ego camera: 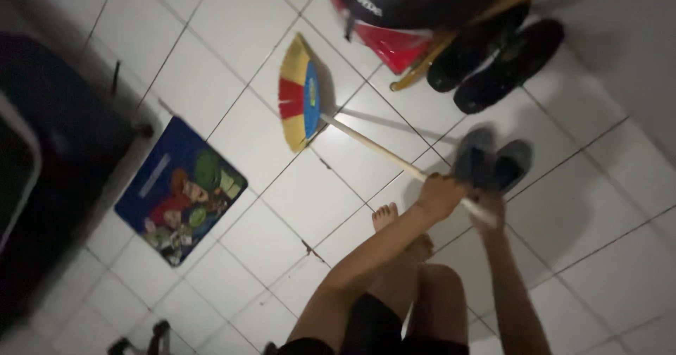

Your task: The person sweeps the floor with a broom, moving items such as a floor mat, shoes, and a bag to sweep under them, and eventually opens a door while holding the broom.

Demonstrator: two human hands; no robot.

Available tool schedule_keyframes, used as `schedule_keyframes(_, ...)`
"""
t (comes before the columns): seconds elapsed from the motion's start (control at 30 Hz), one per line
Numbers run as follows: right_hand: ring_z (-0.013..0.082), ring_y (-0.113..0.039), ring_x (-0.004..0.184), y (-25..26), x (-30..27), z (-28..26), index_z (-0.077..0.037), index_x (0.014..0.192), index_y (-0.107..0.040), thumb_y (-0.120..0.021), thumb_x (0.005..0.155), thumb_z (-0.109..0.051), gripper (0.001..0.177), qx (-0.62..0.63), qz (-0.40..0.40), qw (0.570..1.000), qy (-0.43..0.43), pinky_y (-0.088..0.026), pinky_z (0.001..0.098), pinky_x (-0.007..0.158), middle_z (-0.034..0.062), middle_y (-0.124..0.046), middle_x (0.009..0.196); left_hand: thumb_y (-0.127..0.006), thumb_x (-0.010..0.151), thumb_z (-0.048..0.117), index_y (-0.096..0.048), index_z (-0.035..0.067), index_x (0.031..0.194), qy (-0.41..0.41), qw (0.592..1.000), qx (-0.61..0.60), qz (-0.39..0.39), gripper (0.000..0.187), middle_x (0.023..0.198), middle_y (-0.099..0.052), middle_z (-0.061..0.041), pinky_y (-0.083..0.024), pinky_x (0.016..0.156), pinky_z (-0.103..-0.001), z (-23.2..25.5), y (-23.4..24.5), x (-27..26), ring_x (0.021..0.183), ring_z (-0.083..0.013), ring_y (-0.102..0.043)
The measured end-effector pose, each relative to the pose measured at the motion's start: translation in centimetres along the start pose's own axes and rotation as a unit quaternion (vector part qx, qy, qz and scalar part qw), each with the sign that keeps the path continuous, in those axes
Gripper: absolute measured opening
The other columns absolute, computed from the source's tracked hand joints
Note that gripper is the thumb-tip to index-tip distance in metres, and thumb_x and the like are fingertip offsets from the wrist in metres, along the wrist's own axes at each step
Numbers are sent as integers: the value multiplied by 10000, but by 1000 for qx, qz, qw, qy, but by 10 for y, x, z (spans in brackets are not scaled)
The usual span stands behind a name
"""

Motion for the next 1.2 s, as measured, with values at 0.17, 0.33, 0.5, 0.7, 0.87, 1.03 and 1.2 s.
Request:
schedule_keyframes(0.17, 375, -557, 690, 57, 22, -185, -25, 812, -616, -672, 653, -82, 178, -16, -131, 991, 32, -455, 442, 610, 185, -585, 755, -649, 617, 92, -655, 84, 780, 23, 993, 103, 46, 163, 814, -636, -111, -484, 764, -339, -11, 80, -80, 804, -232, -634)
schedule_keyframes(0.33, 398, -559, 774, 84, 94, -338, 16, 778, -604, -631, 562, -20, 220, -17, -198, 979, 40, -469, 440, 666, 204, -588, 843, -652, 556, 75, -638, 123, 863, 104, 983, 40, 147, 311, 1008, -608, -65, -399, 894, -466, -51, 205, -165, 1010, -239, -547)
schedule_keyframes(0.5, 389, -556, 745, 79, 187, -468, 2, 723, -611, -666, 643, -69, 120, 7, -193, 976, 96, -462, 437, 664, 187, -583, 785, -663, 608, 63, -493, 132, 1182, 178, 949, -107, 237, 603, 1186, -509, -77, -368, 903, -504, -97, 336, -224, 1077, -277, -478)
schedule_keyframes(0.7, 373, -562, 728, 21, 321, -549, -14, 747, -630, -611, 665, -29, 86, 51, -140, 979, 140, -449, 430, 647, 191, -581, 757, -639, 540, -20, -493, 98, 1186, 150, 913, -230, 302, 672, 1148, -550, -113, -404, 804, -442, -167, 470, -234, 922, -284, -558)
schedule_keyframes(0.87, 390, -540, 715, -58, 428, -528, 30, 701, -606, -648, 728, -87, 127, -38, -102, 988, 110, -437, 453, 664, 235, -553, 737, -632, 596, 25, -622, 77, 956, 121, 877, -296, 358, 363, 886, -649, -96, -509, 634, -304, -231, 530, -215, 699, -234, -653)
schedule_keyframes(1.03, 407, -536, 743, -134, 516, -459, 33, 744, -616, -622, 736, -106, 139, -103, -50, 986, 122, -439, 479, 691, 253, -554, 781, -680, 630, 64, -635, 51, 730, 156, 895, -278, 313, 110, 689, -632, -104, -491, 571, -352, -289, 535, -177, 655, -281, -637)
schedule_keyframes(1.2, 419, -527, 819, -180, 566, -385, 29, 785, -627, -564, 773, -96, 140, -152, -3, 984, 91, -439, 484, 725, 252, -561, 862, -631, 582, 88, -624, 77, 817, 81, 890, -181, 410, 235, 852, -650, -127, -498, 649, -383, -287, 516, -88, 761, -302, -629)
Point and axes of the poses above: each hand's wrist, its own x-axis towards the middle knuckle, its own y-axis out of the back of the hand, z = x × y, the point moved 10 cm from there along x, towards the middle knuckle
